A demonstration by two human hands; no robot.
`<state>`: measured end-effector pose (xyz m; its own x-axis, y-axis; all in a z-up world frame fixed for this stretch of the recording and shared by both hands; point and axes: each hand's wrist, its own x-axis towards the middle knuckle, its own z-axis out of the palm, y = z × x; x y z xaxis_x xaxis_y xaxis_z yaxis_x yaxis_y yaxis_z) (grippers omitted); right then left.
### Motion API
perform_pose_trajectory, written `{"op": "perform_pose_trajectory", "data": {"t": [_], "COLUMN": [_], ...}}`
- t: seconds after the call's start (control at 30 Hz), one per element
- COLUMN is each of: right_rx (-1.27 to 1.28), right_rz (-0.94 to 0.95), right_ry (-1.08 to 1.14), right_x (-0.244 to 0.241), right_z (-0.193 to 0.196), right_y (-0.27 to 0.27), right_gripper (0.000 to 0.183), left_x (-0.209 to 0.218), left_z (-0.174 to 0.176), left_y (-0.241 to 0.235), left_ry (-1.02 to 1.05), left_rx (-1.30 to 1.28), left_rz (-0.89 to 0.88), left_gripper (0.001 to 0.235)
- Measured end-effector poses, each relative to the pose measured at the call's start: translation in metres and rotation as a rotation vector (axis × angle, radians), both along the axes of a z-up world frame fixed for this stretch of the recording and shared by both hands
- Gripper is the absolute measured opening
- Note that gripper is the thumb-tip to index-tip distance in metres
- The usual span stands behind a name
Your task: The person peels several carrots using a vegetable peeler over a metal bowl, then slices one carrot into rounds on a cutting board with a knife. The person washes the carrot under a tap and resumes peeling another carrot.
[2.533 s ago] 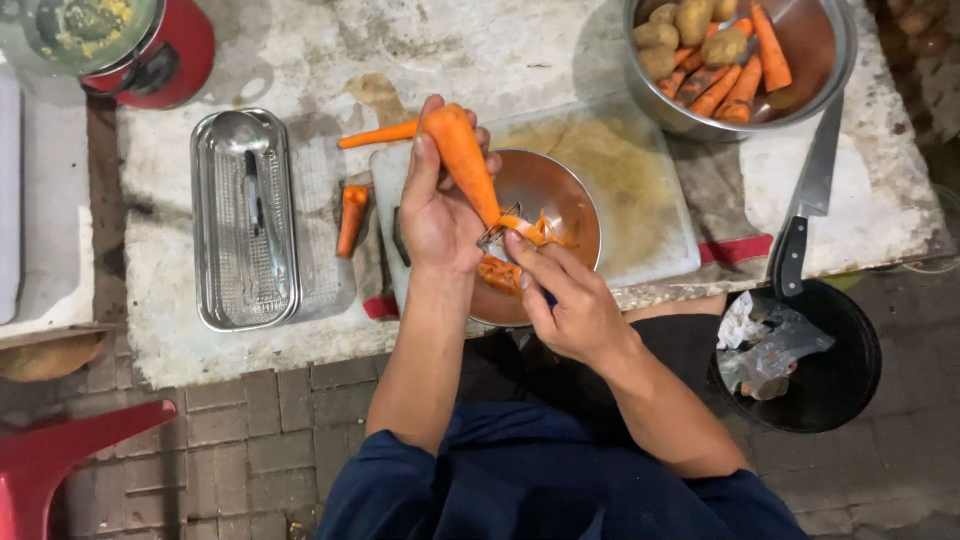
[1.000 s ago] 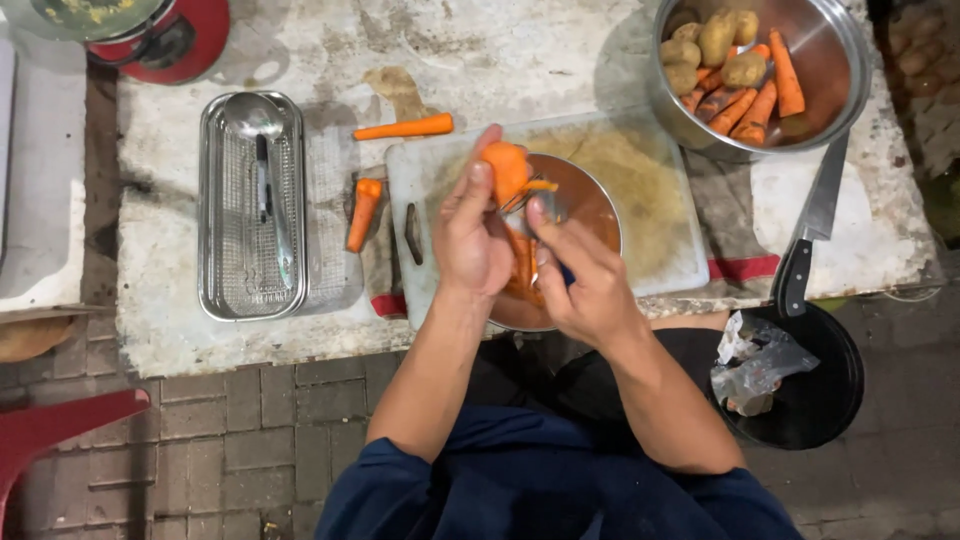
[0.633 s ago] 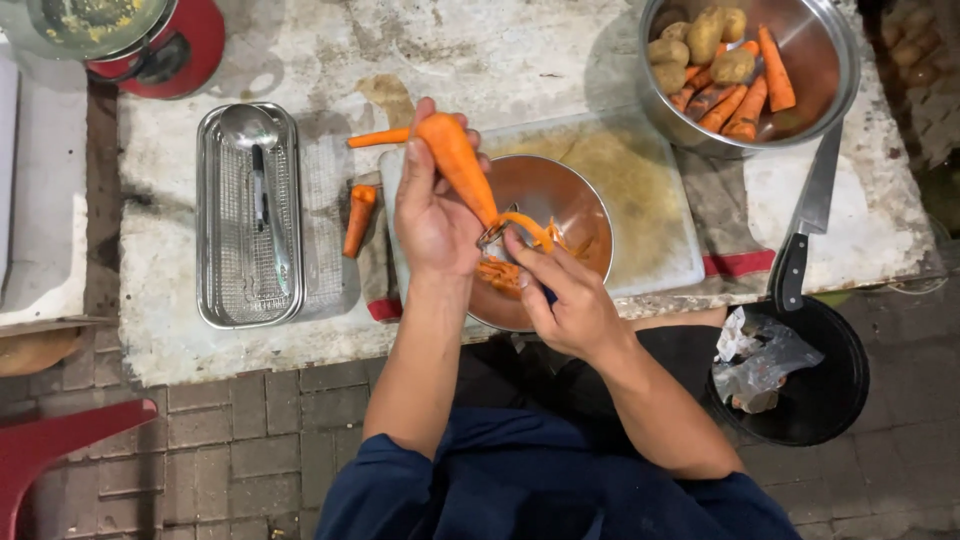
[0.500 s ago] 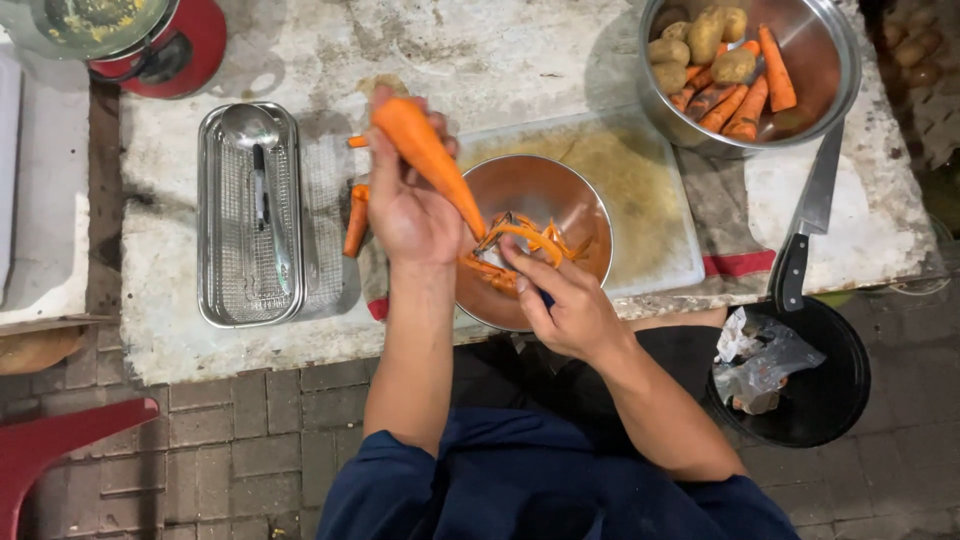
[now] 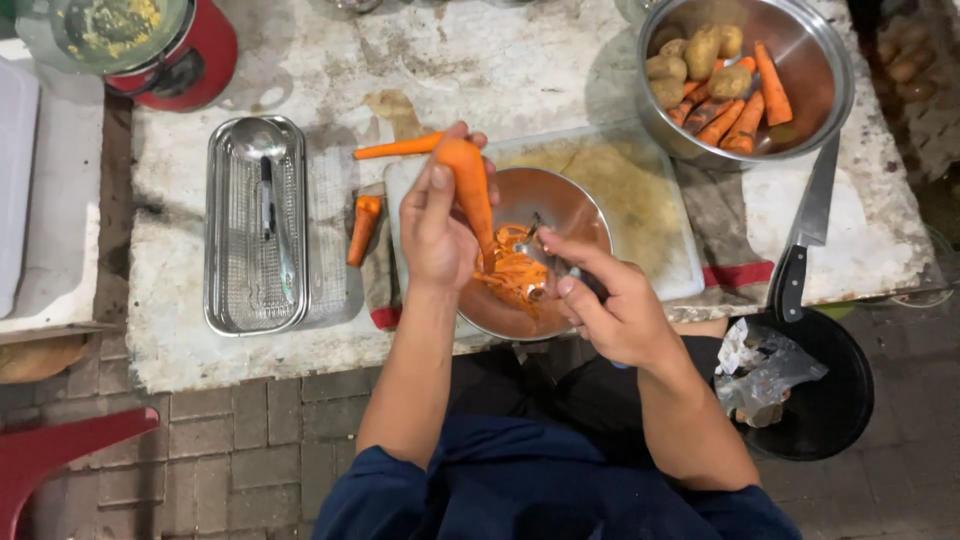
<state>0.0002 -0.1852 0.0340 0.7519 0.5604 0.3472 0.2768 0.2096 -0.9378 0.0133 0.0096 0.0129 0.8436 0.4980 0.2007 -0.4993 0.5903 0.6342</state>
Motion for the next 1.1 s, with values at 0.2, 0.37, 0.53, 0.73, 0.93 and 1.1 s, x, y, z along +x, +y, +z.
{"op": "perform_pose_trajectory", "data": {"t": [0.2,0.37,0.53,0.73,0.93,1.1], "right_rx": [-0.077,-0.061,-0.056,-0.069,-0.089,-0.123], "right_rz": [-0.241,-0.215,-0.199,-0.258,-0.303,-0.328], "right_ry": [-0.484,-0.534,-0.520,-0.577,-0.597,-0.611], "right_x": [0.009,0.007,0.006,0.009,0.012,0.012], "right_z": [0.037,0.044,0.041,0.019,0.007,0.004], "right_y": [0.020,0.032,0.035,0.039,0.037,0.035], "right_gripper": [0.033,0.032,0.033,0.035,0.036,0.037], "left_x": [-0.008,-0.019,-0.013,-0.009,-0.009,-0.011], "left_z": [-0.026,-0.013,-0.032,-0.015,-0.008,-0.006], "left_y": [-0.012,-0.017,-0.010,-0.025,-0.038,-0.041], "left_ry": [-0.024,-0.146,-0.182,-0.085,-0.034,0.048], "left_rx": [0.101,0.084,0.140,0.199,0.160,0.049], "left_rz": [-0.022,-0.156,-0.168,0.017,0.073,0.022], "left_gripper": [0.049,0.041,0.039,0.042,0.039,0.039]}}
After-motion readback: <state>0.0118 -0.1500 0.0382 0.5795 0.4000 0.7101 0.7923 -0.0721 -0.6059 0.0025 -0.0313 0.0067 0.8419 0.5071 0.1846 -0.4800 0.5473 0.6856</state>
